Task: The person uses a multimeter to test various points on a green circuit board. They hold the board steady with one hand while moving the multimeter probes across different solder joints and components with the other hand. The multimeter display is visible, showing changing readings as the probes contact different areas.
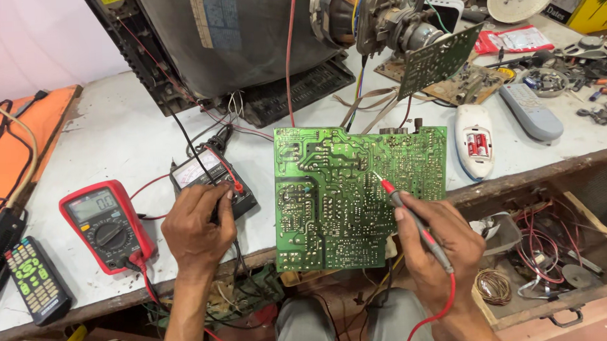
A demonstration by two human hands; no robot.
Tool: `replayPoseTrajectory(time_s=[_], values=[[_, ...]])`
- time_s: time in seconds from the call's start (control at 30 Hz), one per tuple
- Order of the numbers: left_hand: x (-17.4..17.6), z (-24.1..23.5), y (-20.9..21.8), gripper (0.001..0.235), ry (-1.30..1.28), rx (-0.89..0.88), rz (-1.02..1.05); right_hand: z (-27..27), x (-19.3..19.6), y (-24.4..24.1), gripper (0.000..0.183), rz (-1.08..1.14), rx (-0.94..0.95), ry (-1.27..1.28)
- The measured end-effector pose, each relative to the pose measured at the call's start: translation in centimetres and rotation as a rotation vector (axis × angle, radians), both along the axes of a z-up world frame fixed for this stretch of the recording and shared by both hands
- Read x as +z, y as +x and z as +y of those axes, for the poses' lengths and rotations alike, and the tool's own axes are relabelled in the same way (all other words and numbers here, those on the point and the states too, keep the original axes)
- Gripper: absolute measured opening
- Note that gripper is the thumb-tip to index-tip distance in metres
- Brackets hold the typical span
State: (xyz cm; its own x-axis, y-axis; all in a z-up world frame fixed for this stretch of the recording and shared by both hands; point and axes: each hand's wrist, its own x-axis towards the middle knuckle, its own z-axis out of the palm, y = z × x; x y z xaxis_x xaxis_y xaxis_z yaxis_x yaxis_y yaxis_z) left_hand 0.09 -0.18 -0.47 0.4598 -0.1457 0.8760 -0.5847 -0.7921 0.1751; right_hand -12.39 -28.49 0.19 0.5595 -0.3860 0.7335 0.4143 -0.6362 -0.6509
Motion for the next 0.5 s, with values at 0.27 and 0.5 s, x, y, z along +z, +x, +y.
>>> replayPoseTrajectory(time_s=[0.27, 0.5], values=[[0.1, -0.1, -0.2, 0.009, -0.02, 0.011, 0.01, 0.2, -0.1, 0.1, 0.027, 0.021, -0.045, -0.031], [-0.6, 0.3, 0.7, 0.005, -0.016, 0.005, 0.046, -0.2, -1.1, 0.2, 0.026, 0.023, -0.046, -0.032]])
